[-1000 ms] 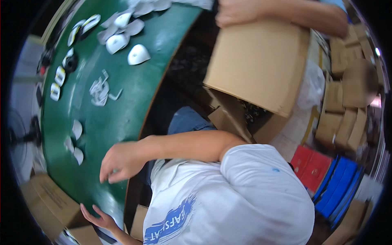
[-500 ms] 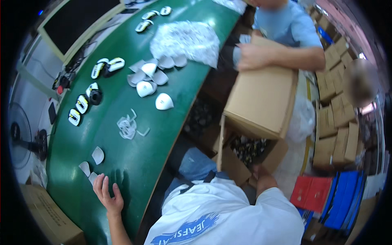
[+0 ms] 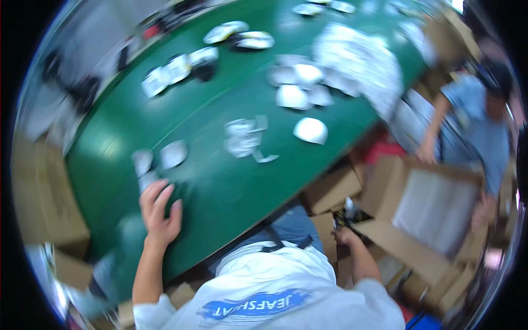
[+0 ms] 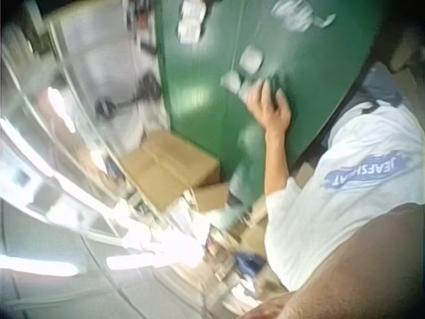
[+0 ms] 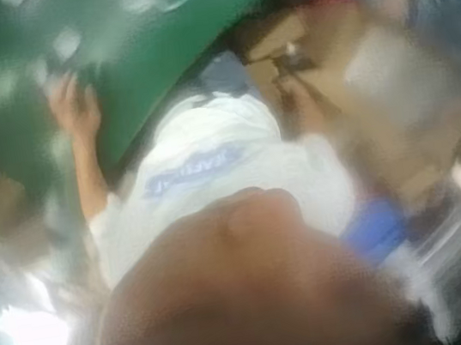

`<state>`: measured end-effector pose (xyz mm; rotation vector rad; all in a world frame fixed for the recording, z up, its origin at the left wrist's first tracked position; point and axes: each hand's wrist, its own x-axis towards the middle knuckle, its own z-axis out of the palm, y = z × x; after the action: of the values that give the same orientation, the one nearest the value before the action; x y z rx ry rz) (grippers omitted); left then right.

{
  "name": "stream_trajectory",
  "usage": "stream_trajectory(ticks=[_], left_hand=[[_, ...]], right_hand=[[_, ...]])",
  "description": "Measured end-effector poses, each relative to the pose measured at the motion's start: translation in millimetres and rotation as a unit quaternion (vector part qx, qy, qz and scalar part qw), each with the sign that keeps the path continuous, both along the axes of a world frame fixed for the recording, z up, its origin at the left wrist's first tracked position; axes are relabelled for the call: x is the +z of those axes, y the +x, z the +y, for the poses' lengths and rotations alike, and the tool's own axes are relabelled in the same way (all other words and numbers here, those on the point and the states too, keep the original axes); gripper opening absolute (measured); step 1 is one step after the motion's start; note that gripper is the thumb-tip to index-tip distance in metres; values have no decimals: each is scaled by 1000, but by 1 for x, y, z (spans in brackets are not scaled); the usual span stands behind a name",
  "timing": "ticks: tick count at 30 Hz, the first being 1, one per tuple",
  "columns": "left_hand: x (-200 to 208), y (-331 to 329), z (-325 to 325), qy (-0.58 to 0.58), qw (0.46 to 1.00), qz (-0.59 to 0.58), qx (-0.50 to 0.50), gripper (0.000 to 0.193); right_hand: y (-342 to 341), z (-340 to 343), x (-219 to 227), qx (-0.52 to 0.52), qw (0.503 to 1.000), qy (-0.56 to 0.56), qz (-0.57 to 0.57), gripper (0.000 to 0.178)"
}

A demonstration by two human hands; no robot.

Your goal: Manually assemble components of an electronic peripheral (gaming mouse).

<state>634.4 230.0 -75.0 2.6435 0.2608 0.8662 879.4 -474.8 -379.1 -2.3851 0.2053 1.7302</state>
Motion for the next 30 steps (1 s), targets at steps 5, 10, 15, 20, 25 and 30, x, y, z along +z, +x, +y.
stream_trajectory(ticks=[5,10,15,20,25,30], left_hand=[[22,-6,-5,10,1000,16,11,57],[23,-1,11,-28,998,-47,34,52],[52,50,81,-119,983,-75,120,44],[46,153,165,-249,950,6,191,67],[13,229,219,-148,925,166,308,103],[-12,196,301,-145,956,126,220,76]], right_hand=[[-28,171,152,232,956,135,-122,58],[16,253,316,221,917,317,-95,53],[38,360,381,217,818,510,-152,47],[46,434,358,364,578,596,-423,42],[34,464,341,357,564,504,-549,60],[36,478,326,389,604,497,-486,62]])
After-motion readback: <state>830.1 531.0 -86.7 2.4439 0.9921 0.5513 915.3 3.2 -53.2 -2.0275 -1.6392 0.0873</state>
